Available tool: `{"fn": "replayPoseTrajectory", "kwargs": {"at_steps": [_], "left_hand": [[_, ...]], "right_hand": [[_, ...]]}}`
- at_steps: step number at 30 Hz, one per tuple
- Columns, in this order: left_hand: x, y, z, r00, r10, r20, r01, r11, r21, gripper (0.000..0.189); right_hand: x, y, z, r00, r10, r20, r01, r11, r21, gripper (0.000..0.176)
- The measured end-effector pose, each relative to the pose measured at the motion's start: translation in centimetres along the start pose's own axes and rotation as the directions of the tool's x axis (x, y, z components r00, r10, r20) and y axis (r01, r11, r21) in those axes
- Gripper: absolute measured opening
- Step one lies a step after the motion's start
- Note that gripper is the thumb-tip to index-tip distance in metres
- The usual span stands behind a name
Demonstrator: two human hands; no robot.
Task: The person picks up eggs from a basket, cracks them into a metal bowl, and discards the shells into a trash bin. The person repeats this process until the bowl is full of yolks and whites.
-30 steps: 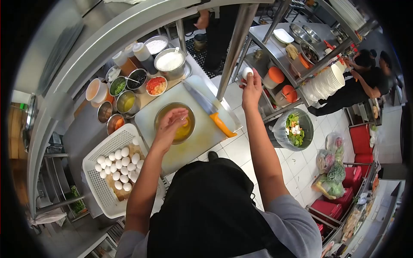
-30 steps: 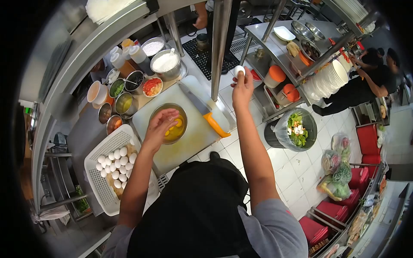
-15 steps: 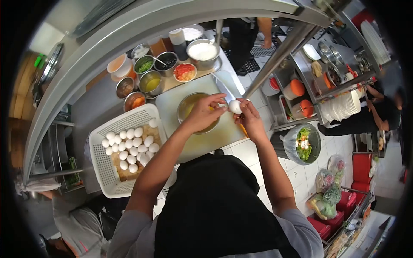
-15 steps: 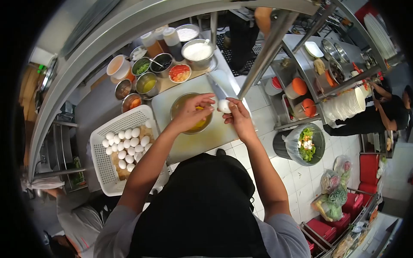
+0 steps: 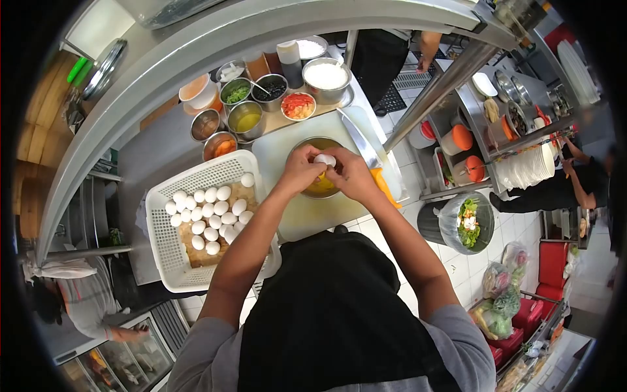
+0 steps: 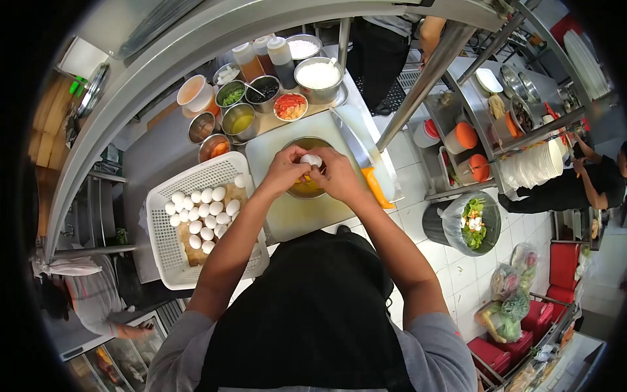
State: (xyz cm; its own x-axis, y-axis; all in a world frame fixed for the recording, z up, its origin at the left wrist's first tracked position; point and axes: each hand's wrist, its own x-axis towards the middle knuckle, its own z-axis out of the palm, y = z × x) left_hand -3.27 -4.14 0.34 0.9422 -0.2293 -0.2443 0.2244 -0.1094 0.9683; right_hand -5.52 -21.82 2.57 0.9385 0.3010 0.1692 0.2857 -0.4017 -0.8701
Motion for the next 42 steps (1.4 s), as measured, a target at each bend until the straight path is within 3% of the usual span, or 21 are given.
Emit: {"fn": "replayPoseTrajectory", "kwargs": {"at_steps": [11,13,14,15,16,18,20,22,24,26,27,29,31,32,33,35,37,38,40,41,42], "left_hand": [[-0.1,-1.5,0.1,0.990,-0.010,-0.141,0.030,0.989,0.142,0.029],[-1.2,-0.5,-0.3,0.962,0.254,-0.100,-0.157,0.816,0.556,0.033],[-1.7,-0.2,-0.8,0.963,0.251,-0.103,-0.153,0.816,0.558,0.033],[-2.0,0.1,-1.6,0.899,0.437,0.005,-0.343,0.700,0.627,0.034],[-2.3,0.6,-1.9,0.795,0.593,0.127,-0.511,0.543,0.666,0.036],[-2.7,1.6,-2.0,0.837,0.535,0.110,-0.474,0.611,0.634,0.036],[-2.3,1.6,-2.2,0.873,0.480,0.081,-0.426,0.672,0.606,0.036],[-1.3,0.8,-1.8,0.957,0.278,0.081,-0.289,0.920,0.263,0.039],[-2.2,2.4,-1.3,0.955,0.294,0.041,-0.290,0.896,0.335,0.041],[-3.5,3.3,-2.2,0.941,0.338,-0.016,-0.302,0.860,0.412,0.044],[-4.1,3.3,-3.3,0.941,0.337,-0.030,-0.294,0.859,0.419,0.044],[-5.9,3.0,-6.7,0.876,0.377,-0.301,-0.165,0.820,0.548,0.048],[-7.7,-1.0,-12.4,0.744,0.552,-0.376,-0.108,0.655,0.748,0.048],[-9.5,-2.1,-14.3,0.754,0.532,-0.386,-0.004,0.591,0.806,0.047],[-11.4,-3.2,-15.4,0.762,0.513,-0.395,0.093,0.517,0.851,0.047],[-13.3,-6.7,-16.7,0.835,0.458,-0.305,0.104,0.414,0.905,0.050],[-14.4,-8.6,-16.6,0.870,0.476,-0.124,0.008,0.239,0.971,0.054],[-14.4,-9.6,-17.0,0.885,0.453,-0.104,-0.003,0.231,0.973,0.055],[-13.4,-8.9,-17.1,0.920,0.392,0.006,-0.115,0.258,0.959,0.053],[-13.2,-7.3,-16.5,0.960,0.278,-0.029,-0.049,0.270,0.961,0.051],[-13.2,-7.0,-16.4,0.952,0.300,0.057,-0.119,0.193,0.974,0.049]], "right_hand": [[0.0,1.7,2.7,0.986,-0.159,-0.052,0.136,0.940,-0.313,0.041],[0.1,1.6,1.8,0.983,-0.180,-0.029,0.160,0.926,-0.341,0.043],[0.0,1.5,1.2,0.957,-0.291,0.003,0.271,0.888,-0.371,0.045],[0.0,1.5,0.6,0.917,-0.397,0.038,0.378,0.835,-0.399,0.046],[0.0,1.3,0.2,0.917,-0.397,0.038,0.378,0.836,-0.397,0.046],[0.0,0.9,-0.3,0.894,-0.433,0.119,0.441,0.795,-0.417,0.048],[-0.1,0.0,-0.1,0.909,-0.414,0.059,0.406,0.841,-0.358,0.049],[-0.1,-0.3,0.4,0.918,-0.397,0.011,0.383,0.879,-0.284,0.051],[0.2,0.5,1.0,0.976,-0.212,-0.049,0.210,0.977,-0.035,0.051],[0.2,2.5,2.4,0.995,0.086,-0.058,-0.056,0.917,0.395,0.043],[0.3,3.7,2.4,0.981,0.193,-0.029,-0.140,0.801,0.582,0.040],[-0.5,3.1,0.3,0.936,0.306,0.174,-0.253,0.239,0.938,0.035],[-2.7,4.3,-1.9,0.965,0.210,0.157,-0.179,0.091,0.980,0.032],[-4.2,5.0,-3.7,0.973,0.158,0.171,-0.175,0.014,0.984,0.035],[-6.1,5.3,-5.4,0.974,0.181,0.134,-0.138,0.005,0.990,0.039],[-10.2,5.8,-9.1,0.973,0.221,0.062,-0.086,0.100,0.991,0.049],[-14.5,7.7,-12.5,0.945,0.326,-0.037,-0.004,0.123,0.992,0.052],[-16.7,8.8,-14.2,0.928,0.363,-0.082,0.027,0.155,0.988,0.051],[-22.1,12.5,-19.2,0.776,0.616,-0.136,-0.001,0.217,0.976,0.043],[-24.5,13.9,-21.6,0.668,0.728,-0.153,-0.015,0.218,0.976,0.040],[-26.8,15.1,-24.4,0.607,0.757,-0.242,0.003,0.302,0.953,0.042]]}}
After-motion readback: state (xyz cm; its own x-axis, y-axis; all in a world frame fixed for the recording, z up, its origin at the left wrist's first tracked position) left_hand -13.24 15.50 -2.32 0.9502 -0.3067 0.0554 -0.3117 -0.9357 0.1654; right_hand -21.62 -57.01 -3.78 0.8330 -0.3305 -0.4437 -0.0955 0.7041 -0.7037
